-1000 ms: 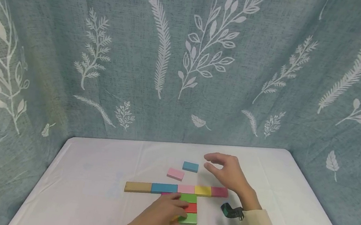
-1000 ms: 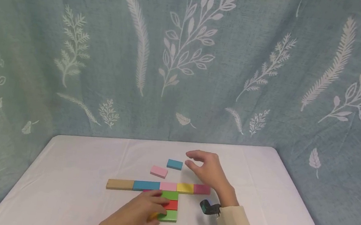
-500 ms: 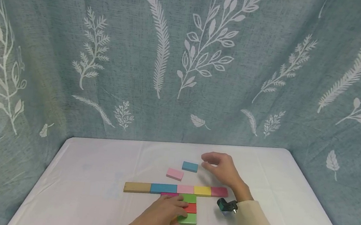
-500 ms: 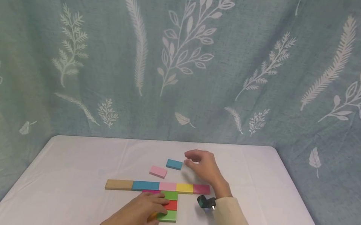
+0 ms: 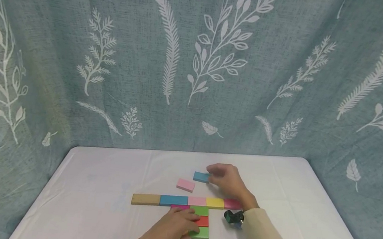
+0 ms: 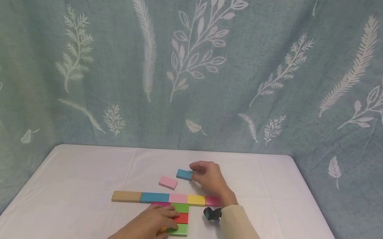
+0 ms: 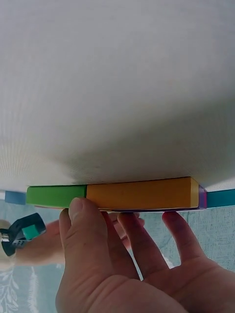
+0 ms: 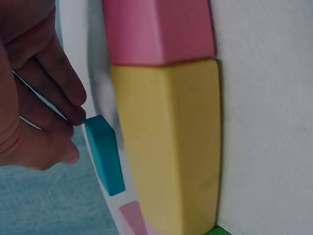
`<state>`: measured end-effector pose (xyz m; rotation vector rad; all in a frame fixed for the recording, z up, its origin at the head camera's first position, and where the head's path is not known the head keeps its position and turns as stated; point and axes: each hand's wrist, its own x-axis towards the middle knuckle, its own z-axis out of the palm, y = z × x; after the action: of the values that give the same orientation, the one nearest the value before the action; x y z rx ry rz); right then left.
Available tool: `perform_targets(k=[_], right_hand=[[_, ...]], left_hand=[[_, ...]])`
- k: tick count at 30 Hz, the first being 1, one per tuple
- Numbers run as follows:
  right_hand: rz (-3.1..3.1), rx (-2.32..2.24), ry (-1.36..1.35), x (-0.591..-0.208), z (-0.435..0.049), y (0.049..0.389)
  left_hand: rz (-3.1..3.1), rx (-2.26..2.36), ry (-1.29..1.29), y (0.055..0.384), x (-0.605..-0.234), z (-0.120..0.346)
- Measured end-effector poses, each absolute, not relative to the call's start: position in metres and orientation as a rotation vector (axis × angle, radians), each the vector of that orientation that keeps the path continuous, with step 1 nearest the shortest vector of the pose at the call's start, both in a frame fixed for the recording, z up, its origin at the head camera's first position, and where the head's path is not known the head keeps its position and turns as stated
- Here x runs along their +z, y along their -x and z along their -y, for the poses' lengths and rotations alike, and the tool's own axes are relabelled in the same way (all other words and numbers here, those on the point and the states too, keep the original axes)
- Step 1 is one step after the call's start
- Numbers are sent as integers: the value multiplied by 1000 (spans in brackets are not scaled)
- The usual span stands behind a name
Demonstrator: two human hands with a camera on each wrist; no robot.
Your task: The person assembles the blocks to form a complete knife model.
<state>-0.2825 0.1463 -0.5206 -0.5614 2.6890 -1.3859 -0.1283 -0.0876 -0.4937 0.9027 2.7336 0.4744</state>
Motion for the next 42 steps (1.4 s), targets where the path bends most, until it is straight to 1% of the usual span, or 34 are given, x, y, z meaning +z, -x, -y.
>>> perform_targets(k=[17, 28, 33, 35, 39, 42], right_hand=[[-2726, -1264, 552, -522, -139, 282], [-2833, -1332, 586, -518, -154, 273], [-2865, -1404, 590, -512, -168, 257], [-2869, -1426, 546, -509, -174, 246], [-2832, -1492, 452, -506, -184, 221], [-2818, -1529, 432, -506, -191, 205]], left_hand=[[-2764, 482, -939, 127, -497, 88], [-2760, 503, -932, 128, -497, 86], [-2783, 531, -979, 128, -497, 88], [-2791, 547, -996, 128, -497, 89], [-2766, 569, -950, 128, -496, 90], [-2752, 579, -923, 128, -496, 91]])
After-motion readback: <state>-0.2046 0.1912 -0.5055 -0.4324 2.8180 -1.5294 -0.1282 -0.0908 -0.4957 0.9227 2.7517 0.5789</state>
